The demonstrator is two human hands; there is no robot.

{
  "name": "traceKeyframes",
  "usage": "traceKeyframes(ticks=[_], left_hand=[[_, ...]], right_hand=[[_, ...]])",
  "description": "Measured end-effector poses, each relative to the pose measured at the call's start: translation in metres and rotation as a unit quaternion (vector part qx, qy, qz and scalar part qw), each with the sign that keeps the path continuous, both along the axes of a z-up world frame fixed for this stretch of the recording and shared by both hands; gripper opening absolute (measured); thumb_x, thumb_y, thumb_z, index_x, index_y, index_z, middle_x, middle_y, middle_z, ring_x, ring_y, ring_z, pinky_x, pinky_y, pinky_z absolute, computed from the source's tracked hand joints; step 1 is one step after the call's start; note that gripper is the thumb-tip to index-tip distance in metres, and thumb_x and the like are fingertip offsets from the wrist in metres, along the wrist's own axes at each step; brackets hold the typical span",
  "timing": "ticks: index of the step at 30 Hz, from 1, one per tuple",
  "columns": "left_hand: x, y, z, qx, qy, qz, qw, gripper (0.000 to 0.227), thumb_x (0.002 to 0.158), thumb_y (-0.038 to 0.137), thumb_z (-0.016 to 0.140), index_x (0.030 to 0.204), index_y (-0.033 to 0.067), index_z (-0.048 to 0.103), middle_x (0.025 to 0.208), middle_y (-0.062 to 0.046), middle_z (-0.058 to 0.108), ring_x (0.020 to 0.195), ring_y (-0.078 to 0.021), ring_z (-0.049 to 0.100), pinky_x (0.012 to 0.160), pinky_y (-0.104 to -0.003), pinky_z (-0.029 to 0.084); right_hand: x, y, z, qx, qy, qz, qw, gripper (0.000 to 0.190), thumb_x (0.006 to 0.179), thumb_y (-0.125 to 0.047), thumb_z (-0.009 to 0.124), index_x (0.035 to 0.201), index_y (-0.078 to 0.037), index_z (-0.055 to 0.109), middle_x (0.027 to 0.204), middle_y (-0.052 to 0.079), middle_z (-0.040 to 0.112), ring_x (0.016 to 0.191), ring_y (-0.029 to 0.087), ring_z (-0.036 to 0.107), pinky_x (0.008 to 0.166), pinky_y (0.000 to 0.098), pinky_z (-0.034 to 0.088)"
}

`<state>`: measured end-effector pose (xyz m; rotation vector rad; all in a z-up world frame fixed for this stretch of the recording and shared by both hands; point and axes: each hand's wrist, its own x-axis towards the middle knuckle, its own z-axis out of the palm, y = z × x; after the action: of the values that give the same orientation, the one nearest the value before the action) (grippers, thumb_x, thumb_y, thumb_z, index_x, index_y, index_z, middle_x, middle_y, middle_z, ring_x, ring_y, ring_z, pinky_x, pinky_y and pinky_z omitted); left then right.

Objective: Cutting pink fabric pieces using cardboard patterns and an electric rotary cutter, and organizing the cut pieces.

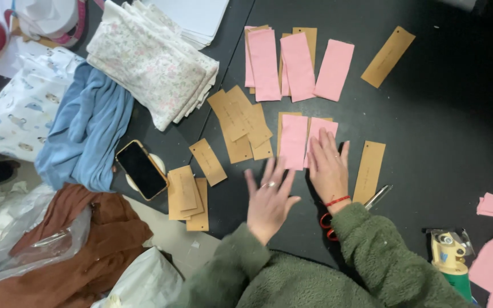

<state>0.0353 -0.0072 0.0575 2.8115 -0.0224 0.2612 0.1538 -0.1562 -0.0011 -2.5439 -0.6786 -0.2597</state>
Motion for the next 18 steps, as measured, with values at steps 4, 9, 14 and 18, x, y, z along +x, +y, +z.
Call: traceKeyframes(ticks=[4, 9, 14, 18], left_hand=[[0.028, -0.004, -0.035, 0.025, 0.086, -0.043, 0.995, 0.101, 0.079, 0.063, 0.067, 0.157, 0.0073, 0.037, 0.169, -0.008, 0.023, 0.156, -0.0283, 0.021, 0.115, -0.074, 0.021], [0.041, -0.002, -0.03, 0.029, 0.087, 0.033, 0.995, 0.101, 0.082, 0.07, 0.06, 0.158, 0.0097, 0.033, 0.167, -0.006, 0.025, 0.154, -0.0282, 0.022, 0.115, -0.075, 0.018], [0.021, -0.002, -0.024, 0.005, 0.079, 0.013, 0.997, 0.098, 0.084, 0.066, 0.062, 0.157, 0.0082, 0.032, 0.167, -0.01, 0.025, 0.155, -0.0307, 0.022, 0.114, -0.077, 0.017], [-0.015, -0.013, -0.009, -0.007, 0.074, -0.005, 0.997, 0.094, 0.084, 0.058, 0.067, 0.155, 0.0064, 0.033, 0.164, -0.018, 0.027, 0.15, -0.0354, 0.027, 0.105, -0.081, 0.016]], right_hand=[[-0.003, -0.01, 0.004, -0.001, 0.002, 0.033, 0.999, 0.047, 0.099, -0.017, 0.064, 0.143, -0.003, 0.056, 0.159, 0.019, 0.044, 0.148, 0.038, 0.041, 0.118, 0.0684, 0.024], [-0.005, -0.034, -0.013, -0.074, 0.033, 0.08, 0.993, 0.052, 0.098, -0.014, 0.06, 0.15, -0.012, 0.053, 0.165, 0.011, 0.041, 0.151, 0.035, 0.038, 0.12, 0.0707, 0.021], [-0.01, -0.042, 0.027, -0.026, 0.051, 0.091, 0.994, 0.052, 0.099, -0.014, 0.059, 0.15, -0.011, 0.054, 0.165, 0.013, 0.039, 0.152, 0.037, 0.035, 0.118, 0.0689, 0.021], [-0.058, -0.114, 0.059, 0.047, 0.058, -0.013, 0.997, 0.048, 0.097, -0.016, 0.065, 0.144, -0.009, 0.058, 0.163, 0.018, 0.041, 0.153, 0.039, 0.036, 0.123, 0.0594, 0.026]])
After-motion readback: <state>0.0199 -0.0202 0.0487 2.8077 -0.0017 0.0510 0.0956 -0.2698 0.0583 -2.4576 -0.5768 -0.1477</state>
